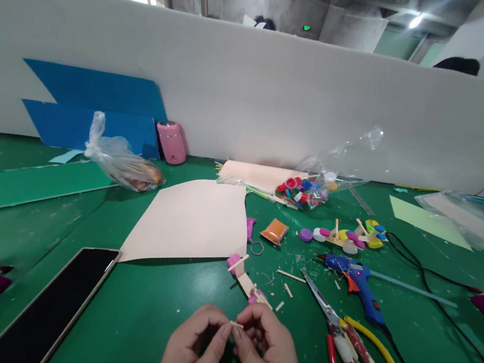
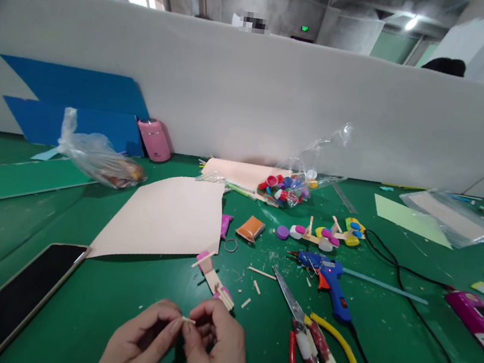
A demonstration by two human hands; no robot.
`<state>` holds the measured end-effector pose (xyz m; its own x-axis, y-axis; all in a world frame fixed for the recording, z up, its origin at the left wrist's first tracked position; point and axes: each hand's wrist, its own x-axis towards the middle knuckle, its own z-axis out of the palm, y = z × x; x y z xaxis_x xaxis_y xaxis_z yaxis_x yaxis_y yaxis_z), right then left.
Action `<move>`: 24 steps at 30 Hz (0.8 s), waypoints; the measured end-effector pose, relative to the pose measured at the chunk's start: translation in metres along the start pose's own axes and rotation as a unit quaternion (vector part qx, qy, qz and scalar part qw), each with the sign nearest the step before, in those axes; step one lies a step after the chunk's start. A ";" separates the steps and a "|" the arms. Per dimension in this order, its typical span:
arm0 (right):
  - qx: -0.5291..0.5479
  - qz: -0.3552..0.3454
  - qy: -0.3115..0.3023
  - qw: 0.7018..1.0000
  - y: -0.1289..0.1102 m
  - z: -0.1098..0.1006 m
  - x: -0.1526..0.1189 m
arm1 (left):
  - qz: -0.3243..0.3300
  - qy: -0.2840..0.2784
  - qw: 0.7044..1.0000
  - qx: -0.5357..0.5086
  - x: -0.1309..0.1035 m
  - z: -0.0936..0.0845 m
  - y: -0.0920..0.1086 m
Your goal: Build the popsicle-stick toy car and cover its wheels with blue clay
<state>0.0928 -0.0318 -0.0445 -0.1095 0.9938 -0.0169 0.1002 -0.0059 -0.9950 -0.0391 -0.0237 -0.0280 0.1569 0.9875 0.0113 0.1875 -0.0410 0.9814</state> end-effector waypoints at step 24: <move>-0.072 0.007 0.029 0.997 -0.027 -0.029 0.000 | -0.045 -0.025 0.998 -0.030 0.012 0.019 0.020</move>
<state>0.1190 -0.0286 -0.0148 -0.0500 0.9985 -0.0204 0.2431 -0.0077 -0.9700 -0.0155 -0.0154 -0.0121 0.1911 0.9778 -0.0861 0.1451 0.0586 0.9877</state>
